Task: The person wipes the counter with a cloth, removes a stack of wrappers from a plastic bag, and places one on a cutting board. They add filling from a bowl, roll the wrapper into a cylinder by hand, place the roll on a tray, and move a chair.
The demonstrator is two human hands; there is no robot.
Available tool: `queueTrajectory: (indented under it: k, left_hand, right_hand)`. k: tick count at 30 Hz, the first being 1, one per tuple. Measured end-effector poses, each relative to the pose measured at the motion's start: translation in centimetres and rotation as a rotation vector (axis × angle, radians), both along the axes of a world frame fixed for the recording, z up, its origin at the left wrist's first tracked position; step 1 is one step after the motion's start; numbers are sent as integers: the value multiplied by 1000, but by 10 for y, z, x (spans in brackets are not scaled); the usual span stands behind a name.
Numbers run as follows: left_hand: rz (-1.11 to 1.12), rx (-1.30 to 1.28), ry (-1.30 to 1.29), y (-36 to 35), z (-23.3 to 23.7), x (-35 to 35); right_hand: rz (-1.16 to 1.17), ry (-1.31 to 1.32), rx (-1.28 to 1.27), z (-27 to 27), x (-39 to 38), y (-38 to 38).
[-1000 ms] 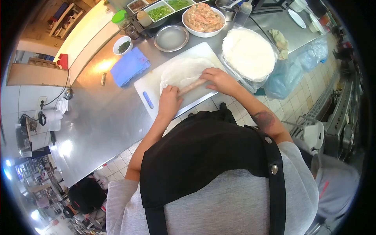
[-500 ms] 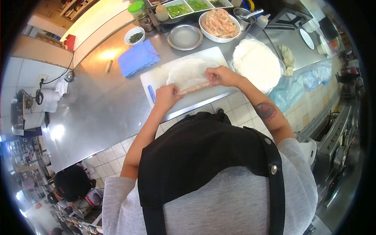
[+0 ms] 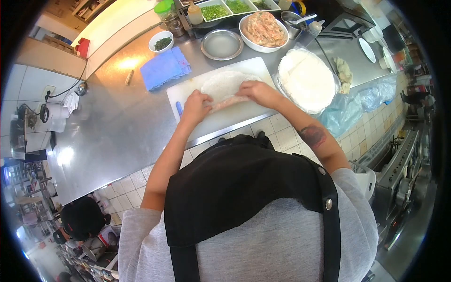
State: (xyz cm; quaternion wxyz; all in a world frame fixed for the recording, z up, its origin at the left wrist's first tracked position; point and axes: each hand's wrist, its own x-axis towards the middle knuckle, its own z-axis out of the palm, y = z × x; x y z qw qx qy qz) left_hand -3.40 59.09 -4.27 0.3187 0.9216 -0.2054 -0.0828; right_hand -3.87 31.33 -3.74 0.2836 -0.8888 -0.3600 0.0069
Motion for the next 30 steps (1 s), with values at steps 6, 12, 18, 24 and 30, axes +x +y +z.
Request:
queueTrajectory:
  k: [6, 12, 18, 24, 30]
  left_hand:
    - [-141, -94, -329, -37, -8, -32]
    - [-91, 48, -425, -51, -9, -46]
    - [-96, 114, -458, -48, -33, -36]
    - [-17, 110, -499, -51, -26, -40]
    - [-26, 51, -441, -35, -34, -38]
  right_hand:
    - [27, -132, 6, -10, -15, 7]
    - [4, -144, -11, 5, -21, 29]
    - [-90, -110, -41, -8, -16, 38]
    - [-63, -62, 6, 10, -16, 46]
    - [-108, -52, 23, -1, -14, 28]
